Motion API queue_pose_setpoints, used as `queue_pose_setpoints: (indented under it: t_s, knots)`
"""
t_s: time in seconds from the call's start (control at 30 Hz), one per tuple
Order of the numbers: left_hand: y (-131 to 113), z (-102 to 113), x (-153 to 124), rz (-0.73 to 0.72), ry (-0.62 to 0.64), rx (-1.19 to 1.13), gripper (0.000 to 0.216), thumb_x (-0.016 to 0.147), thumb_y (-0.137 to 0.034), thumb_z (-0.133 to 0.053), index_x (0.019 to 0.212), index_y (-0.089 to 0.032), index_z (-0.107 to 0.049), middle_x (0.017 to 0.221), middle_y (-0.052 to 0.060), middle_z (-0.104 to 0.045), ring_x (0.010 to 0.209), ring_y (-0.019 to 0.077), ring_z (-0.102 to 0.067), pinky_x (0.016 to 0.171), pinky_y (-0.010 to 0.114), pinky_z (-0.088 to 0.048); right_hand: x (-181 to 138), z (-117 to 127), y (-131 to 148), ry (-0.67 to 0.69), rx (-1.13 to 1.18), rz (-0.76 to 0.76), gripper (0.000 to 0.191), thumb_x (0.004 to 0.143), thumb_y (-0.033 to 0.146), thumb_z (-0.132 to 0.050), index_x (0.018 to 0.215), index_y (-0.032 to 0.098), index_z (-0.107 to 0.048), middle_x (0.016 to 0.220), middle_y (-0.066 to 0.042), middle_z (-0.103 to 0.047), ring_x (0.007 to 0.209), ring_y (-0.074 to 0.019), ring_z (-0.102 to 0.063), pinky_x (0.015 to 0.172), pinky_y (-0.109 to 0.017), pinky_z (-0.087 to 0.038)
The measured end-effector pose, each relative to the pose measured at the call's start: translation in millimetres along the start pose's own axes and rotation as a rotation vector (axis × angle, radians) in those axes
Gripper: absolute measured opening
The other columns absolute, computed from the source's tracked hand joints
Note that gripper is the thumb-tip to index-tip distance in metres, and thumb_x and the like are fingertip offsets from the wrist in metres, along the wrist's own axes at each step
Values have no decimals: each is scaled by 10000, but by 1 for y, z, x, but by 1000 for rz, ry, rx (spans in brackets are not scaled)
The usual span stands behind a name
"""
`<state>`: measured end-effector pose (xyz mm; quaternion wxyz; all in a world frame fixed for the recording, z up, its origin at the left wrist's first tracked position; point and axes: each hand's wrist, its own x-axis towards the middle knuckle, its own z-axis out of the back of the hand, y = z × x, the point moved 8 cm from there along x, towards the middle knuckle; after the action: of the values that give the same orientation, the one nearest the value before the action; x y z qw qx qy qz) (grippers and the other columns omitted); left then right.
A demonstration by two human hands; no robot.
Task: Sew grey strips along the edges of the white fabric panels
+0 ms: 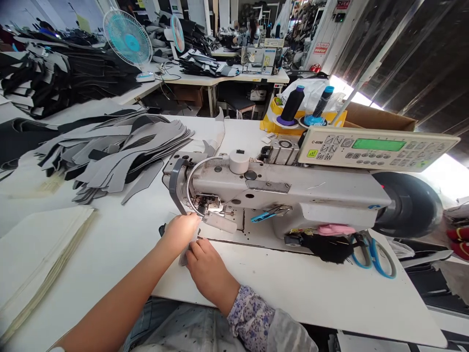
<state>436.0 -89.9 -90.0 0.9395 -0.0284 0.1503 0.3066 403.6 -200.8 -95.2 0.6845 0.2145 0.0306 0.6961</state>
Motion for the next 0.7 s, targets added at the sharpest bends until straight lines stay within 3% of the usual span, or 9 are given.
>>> queue_pose_setpoints:
  t_s: [0.23,0.37,0.47,0.7]
  knots:
    - [1,3,0,75,-57,-30,312,844,-69,-399,1009,-137,-655,969,130,-664,824,215,-648,736,308,-481,10,-2,-11,-43,-16,9,149,910,87,-563,1011,168,-636,1036,-85,-609,986,-251,-531,914,-406,-469]
    - [8,7,-12,-54,-191,-84,308,868,-95,-389,940,-185,-674,988,105,-650,937,221,-602,851,314,-447,12,-1,-14,-63,-33,25,160,902,73,-562,1040,117,-630,1067,-108,-607,1024,-253,-525,984,-404,-434]
    - [13,1,-15,-148,-182,-95,268,861,-117,-436,901,-219,-680,924,72,-649,910,213,-586,819,303,-433,13,-4,-17,-71,-39,25,146,916,85,-548,1033,114,-632,1121,-132,-594,1065,-258,-517,1026,-415,-404]
    - [11,-4,-10,-222,-279,-52,202,870,-161,-489,910,-207,-682,904,80,-663,938,232,-596,817,321,-443,17,-10,-30,-134,-4,-10,176,946,93,-500,1057,134,-631,1126,-123,-588,1040,-247,-523,937,-394,-456]
